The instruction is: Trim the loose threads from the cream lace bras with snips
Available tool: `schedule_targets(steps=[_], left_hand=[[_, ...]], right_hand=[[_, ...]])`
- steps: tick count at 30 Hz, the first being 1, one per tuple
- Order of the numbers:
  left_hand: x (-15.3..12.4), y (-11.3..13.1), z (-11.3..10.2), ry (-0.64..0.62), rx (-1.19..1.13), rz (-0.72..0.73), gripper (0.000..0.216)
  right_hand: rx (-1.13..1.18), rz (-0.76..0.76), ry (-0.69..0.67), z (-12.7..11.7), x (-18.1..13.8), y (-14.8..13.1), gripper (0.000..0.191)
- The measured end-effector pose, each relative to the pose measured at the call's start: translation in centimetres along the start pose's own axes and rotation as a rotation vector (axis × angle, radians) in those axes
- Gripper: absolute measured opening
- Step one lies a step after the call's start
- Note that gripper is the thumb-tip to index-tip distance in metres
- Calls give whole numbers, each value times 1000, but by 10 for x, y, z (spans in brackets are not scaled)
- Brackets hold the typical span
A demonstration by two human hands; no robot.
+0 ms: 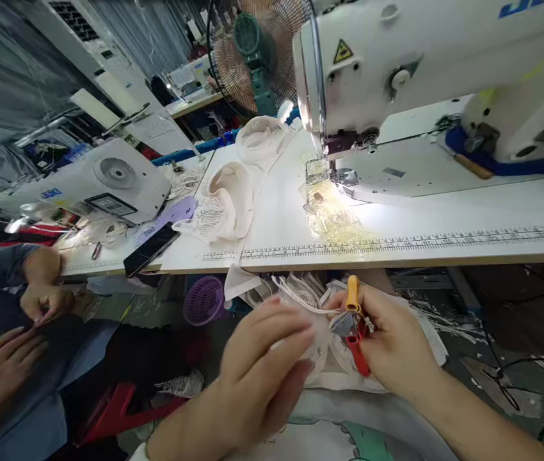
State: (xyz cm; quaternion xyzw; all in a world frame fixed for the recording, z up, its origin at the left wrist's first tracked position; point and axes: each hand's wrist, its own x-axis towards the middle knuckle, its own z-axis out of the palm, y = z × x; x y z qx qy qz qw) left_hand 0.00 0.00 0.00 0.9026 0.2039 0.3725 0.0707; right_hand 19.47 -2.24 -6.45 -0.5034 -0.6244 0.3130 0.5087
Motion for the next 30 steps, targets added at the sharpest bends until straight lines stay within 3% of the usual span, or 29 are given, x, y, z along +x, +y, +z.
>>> schedule_targets(steps=[3,5,7,13,20,24,30], left_hand=[[8,-16,23,-298,43,-109,24],[9,-24,31,-426,-49,-233,27],[9,-29,34,-463,-238,-392,26],[1,-40,32,-274,-844,-858,24],[-6,-43,40,-27,-971,-1206,29],[-7,-40,44,58,-993,-1299,31],[0,-34,45,-10,-964,-1220,29]], right_hand=[[17,20,-19,-2,-2,-5,15],[79,79,-34,-2,-3,-6,15],[184,167,-47,0,-5,-3,16],[234,360,-115,7,-7,12,27],[351,399,-87,15,-6,14,30],[383,417,-84,11,-3,9,32],[266,537,-275,-15,11,2,43]])
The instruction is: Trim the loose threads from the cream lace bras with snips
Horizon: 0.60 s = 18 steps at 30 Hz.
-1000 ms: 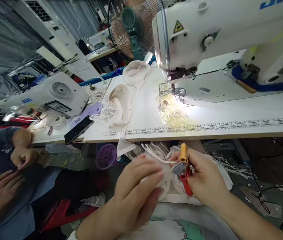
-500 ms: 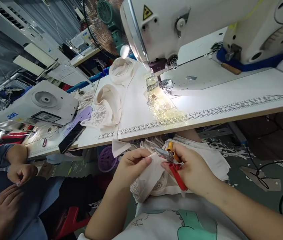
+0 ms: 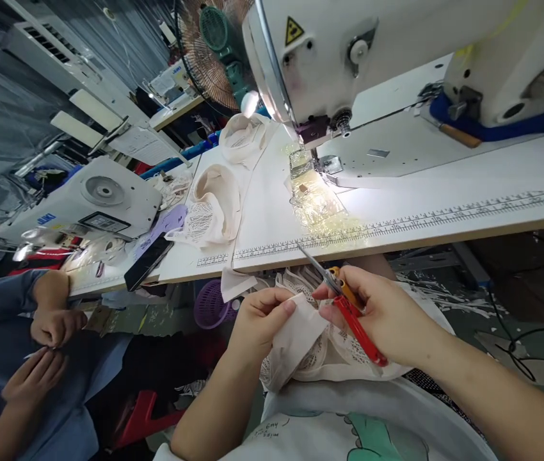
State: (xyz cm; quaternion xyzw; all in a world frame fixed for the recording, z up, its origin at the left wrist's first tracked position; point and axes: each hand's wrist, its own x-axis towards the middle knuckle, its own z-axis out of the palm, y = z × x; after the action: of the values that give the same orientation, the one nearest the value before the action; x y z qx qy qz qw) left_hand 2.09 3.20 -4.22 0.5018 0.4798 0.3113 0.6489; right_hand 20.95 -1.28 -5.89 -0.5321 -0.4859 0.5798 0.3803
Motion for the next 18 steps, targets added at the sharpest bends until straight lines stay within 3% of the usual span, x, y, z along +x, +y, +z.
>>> schedule_targets(steps=[6,13,16,18], left_hand=[[-5,5,4,-49,73,13,30],[-2,1,5,-146,94,79,31],[0,2,5,-153,20,7,33],[0,2,5,-142,-39,-55,34]], right_hand=[[-58,-6,-71,-4,15,-21,42],[-71,-2,-97,-4,22,-20,41],[-132,-46,-128,-5,17,-16,39],[-191,-127,-61,-7,9,-9,44]])
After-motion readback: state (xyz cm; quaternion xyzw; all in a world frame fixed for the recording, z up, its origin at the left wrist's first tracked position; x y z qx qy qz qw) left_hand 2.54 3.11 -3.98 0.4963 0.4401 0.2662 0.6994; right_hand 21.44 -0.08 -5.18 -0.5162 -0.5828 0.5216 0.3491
